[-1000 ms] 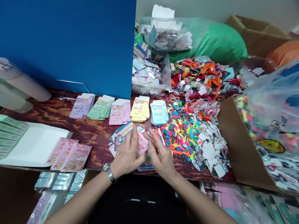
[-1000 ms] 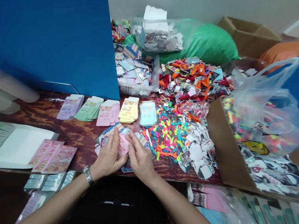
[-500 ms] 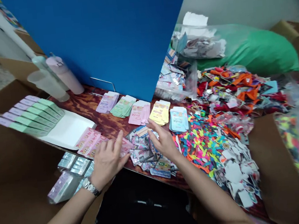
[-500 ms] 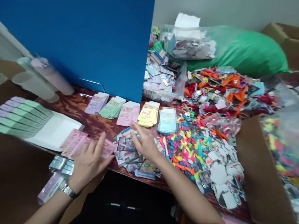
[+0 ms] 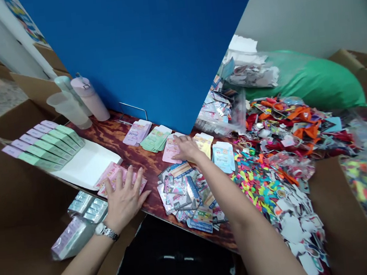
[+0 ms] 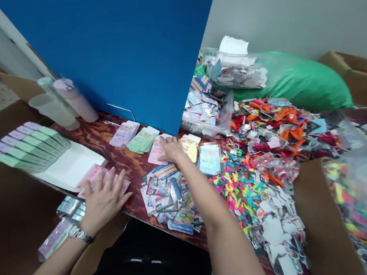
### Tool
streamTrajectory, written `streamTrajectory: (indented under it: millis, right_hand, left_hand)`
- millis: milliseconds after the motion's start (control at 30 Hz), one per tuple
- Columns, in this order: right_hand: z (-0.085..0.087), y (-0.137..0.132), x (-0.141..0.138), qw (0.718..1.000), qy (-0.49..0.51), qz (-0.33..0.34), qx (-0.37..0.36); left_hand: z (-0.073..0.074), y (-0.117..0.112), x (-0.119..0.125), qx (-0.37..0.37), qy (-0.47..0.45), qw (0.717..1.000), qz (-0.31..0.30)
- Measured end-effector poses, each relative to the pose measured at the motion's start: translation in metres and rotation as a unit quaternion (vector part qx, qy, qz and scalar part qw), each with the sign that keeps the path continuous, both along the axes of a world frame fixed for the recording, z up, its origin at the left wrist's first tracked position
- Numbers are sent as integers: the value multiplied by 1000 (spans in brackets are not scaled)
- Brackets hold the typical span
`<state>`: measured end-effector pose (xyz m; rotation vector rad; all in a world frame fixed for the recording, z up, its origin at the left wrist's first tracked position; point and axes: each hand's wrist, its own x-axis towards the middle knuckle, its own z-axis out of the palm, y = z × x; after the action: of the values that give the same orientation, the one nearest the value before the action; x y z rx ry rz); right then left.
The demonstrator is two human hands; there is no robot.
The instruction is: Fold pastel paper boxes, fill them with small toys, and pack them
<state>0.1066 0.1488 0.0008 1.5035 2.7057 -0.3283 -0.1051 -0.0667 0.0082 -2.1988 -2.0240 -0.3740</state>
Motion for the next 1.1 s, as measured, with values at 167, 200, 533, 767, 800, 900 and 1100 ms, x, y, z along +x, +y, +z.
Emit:
streamTrajectory:
  millis: [167,200,533,767,800,900,1100]
  right_hand:
    - [16,-5,-1,995,33,-34,83]
    - [22,-8,1,994,39,-45,96]
    - [72,-97,40,915,391,-35,94]
    - [59,-138,63,884,422,-66,192]
    - [55,-142,64,882,408,-66,227]
    - [45,-151,65,889,389,-54,234]
    - [51,-158,62,835,529,-138,68]
  left_hand:
    - [18,8,9,37,-29,999,-23]
    - [22,14,14,44,-43,997,-37]
    - [17,89,97,108,-205,970,-70]
    - [17,72,112,41,-317,944,-87]
    - [19,70,112,30,-331,939,-84]
    - [24,66,112,22,-341,933,-110]
    - [24,60,110,48,-275,938,-205]
